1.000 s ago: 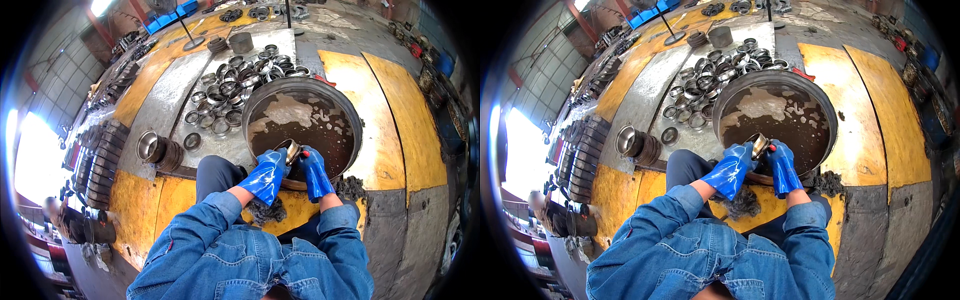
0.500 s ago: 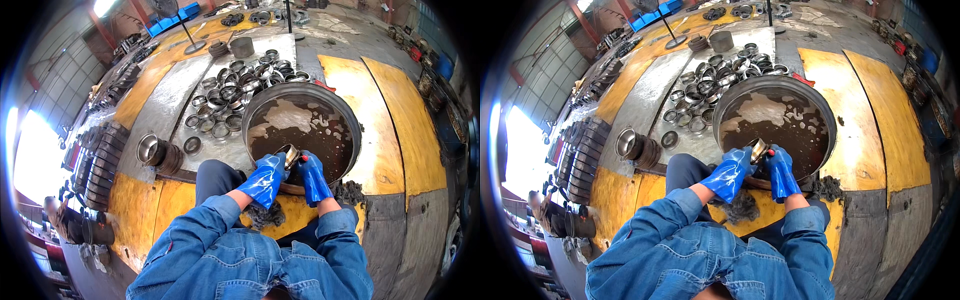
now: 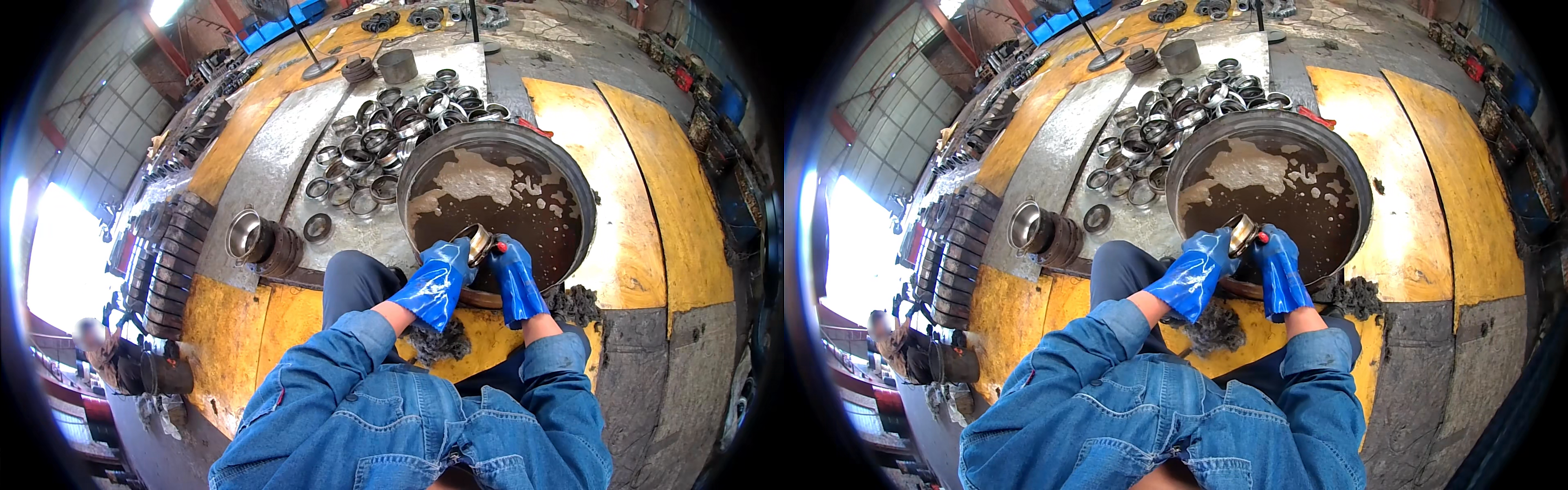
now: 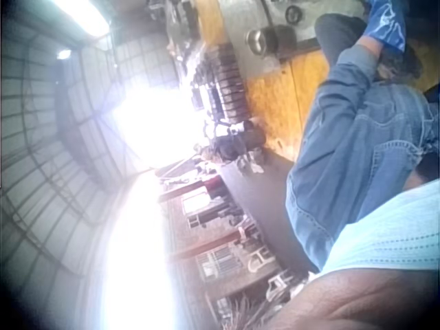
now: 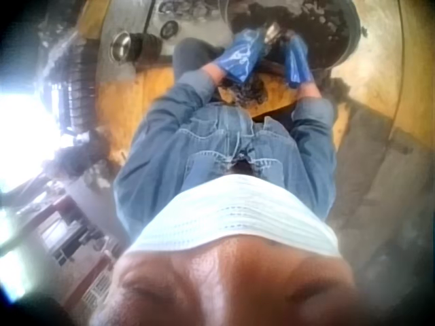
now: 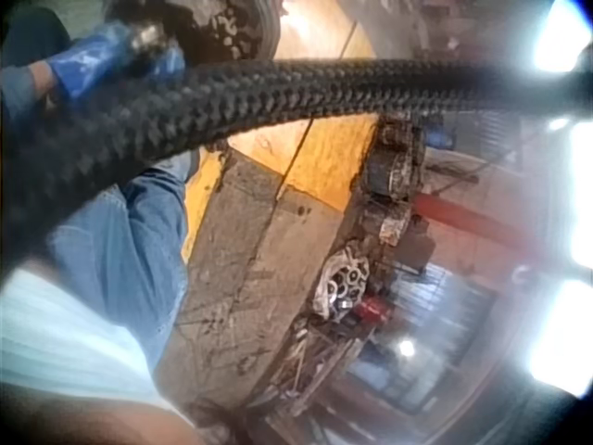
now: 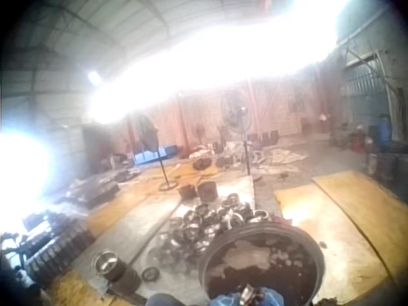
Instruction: The person sits on the floor and scrubs metal rings with a wire brush, dipping them into a bucket of dark liquid. The person repeatedly scrubs the rings and places them on a nearby metal surface.
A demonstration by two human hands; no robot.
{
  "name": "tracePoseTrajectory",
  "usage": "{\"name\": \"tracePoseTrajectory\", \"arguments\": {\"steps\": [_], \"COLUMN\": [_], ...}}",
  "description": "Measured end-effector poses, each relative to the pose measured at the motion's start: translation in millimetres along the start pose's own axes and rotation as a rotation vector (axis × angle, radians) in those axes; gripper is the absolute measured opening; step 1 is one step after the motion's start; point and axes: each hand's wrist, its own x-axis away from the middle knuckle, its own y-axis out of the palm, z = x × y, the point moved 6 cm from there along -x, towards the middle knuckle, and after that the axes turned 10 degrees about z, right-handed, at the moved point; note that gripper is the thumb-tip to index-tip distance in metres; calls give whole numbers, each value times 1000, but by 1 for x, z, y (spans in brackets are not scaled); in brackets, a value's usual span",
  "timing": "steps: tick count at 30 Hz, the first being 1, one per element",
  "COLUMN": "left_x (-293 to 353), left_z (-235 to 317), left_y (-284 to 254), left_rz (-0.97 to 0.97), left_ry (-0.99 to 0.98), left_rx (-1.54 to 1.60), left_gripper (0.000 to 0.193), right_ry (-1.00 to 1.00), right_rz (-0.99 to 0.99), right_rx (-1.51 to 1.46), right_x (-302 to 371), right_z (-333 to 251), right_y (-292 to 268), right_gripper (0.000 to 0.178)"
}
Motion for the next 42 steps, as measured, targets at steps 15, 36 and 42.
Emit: {"name": "tracePoseTrajectory", "arguments": {"steps": [15, 36, 42], "left_x": [-2, -1, 1], "left_z": [5, 3, 3], "left_y": [-5, -3, -4], "left_rz": [-56, -12, -11], "left_ry": [-6, -10, 2], "left_rx": [-12, -9, -16], "left_gripper": [58, 62, 63], "right_ry": [-12, -29, -28], "right_rz": [57, 79, 96], "right_rx": [0, -37, 1], "right_x": [0, -3, -1], "right_z": [8, 11, 11], "right_y": [1, 6, 6], "right_gripper": [35, 34, 31]}}
